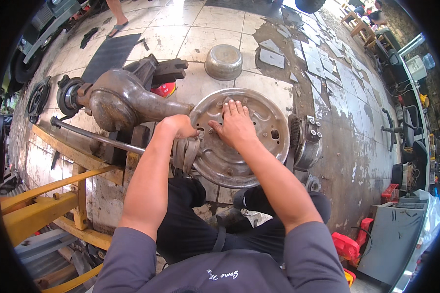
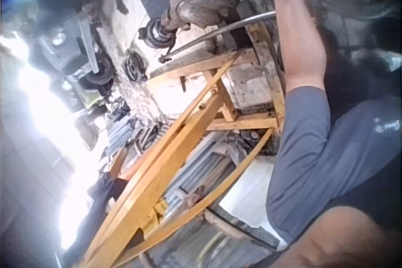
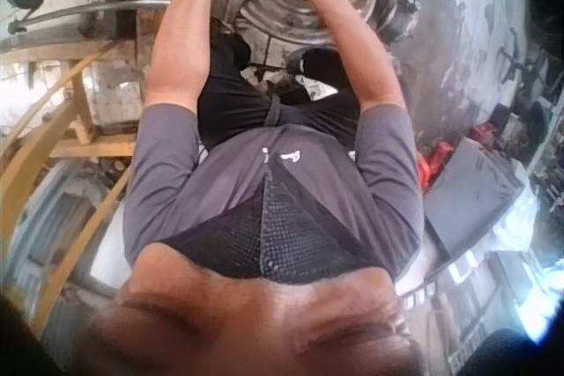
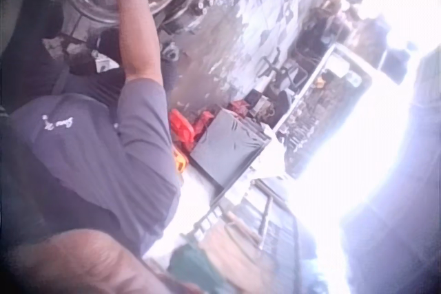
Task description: The person scrubs the surface of a large, circular metal part, likely a brake drum, using a handheld abrasive pad. The part is mounted on a stand in a workshop environment.
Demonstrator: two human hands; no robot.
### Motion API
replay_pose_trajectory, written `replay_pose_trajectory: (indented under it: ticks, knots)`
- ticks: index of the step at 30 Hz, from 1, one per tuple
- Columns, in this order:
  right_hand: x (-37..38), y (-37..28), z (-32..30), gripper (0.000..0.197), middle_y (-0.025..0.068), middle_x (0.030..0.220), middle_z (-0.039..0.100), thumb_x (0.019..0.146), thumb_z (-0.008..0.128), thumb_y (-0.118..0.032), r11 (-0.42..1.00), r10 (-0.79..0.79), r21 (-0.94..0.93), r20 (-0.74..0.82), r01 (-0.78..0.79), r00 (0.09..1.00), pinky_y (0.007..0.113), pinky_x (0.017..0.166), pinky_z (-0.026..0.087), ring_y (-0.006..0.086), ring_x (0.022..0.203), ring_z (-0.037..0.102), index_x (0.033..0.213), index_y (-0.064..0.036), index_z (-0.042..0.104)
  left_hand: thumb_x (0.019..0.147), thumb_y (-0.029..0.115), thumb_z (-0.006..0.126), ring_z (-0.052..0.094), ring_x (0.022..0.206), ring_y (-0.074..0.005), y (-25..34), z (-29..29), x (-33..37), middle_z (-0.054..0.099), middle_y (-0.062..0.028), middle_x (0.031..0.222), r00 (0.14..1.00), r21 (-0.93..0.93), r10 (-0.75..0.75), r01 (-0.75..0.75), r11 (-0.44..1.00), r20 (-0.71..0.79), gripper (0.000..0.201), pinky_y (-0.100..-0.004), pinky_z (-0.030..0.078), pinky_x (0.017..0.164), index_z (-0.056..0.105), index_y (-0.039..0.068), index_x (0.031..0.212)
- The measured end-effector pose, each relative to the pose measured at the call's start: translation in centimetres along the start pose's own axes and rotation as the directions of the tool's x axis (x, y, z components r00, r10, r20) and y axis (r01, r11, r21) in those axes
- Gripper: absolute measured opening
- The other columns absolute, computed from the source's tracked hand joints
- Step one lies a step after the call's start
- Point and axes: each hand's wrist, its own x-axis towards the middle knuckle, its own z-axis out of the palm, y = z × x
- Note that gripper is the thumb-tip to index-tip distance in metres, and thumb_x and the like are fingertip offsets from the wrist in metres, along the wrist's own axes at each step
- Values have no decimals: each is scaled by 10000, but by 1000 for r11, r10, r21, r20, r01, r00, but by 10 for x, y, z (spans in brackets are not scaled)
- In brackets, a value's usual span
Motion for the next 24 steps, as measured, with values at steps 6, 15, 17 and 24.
replay_pose_trajectory:
  ticks: [6, 15, 17, 24]
  knots:
    - [11, -8, -6, 875, 247, 1548, 360, 979, 403, -636, 998, 47, -40, 28, -46, 998, 472, 1201, 238, 381, 1463, 303, 1454, 98, 384, 870, 531, 665, 606, 1191, -364, 5, -4, -2, 625, -215, 1302, 997, -5, -43, 43, 999, 61, 648, -415, 472, 1009, 649, 6, 1249]
    - [10, -7, -4, 854, 242, 1544, 371, 977, 431, -619, 998, 15, -59, -5, -15, 1000, 468, 1196, 251, 367, 1460, 315, 1456, 87, 392, 872, 539, 661, 596, 1214, -354, 7, -7, -8, 616, -201, 1324, 996, -19, -73, 75, 997, 50, 646, -419, 468, 1018, 647, 27, 1266]
    - [1, -4, -3, 851, 241, 1546, 369, 976, 433, -618, 1000, 3, -20, -4, -3, 1000, 467, 1195, 252, 365, 1461, 315, 1458, 83, 392, 886, 489, 668, 585, 1244, -328, 8, -7, -12, 604, -160, 1359, 995, -18, -86, 87, 996, 57, 583, -414, 476, 1026, 642, 76, 1296]
    - [14, -9, -4, 858, 242, 1535, 383, 966, 456, -615, 995, 60, -84, 10, -59, 998, 463, 1190, 260, 368, 1452, 331, 1463, 81, 383, 876, 523, 668, 592, 1222, -357, 7, -8, -11, 614, -206, 1325, 996, -54, -68, 72, 996, 61, 633, -418, 465, 1021, 648, 24, 1265]
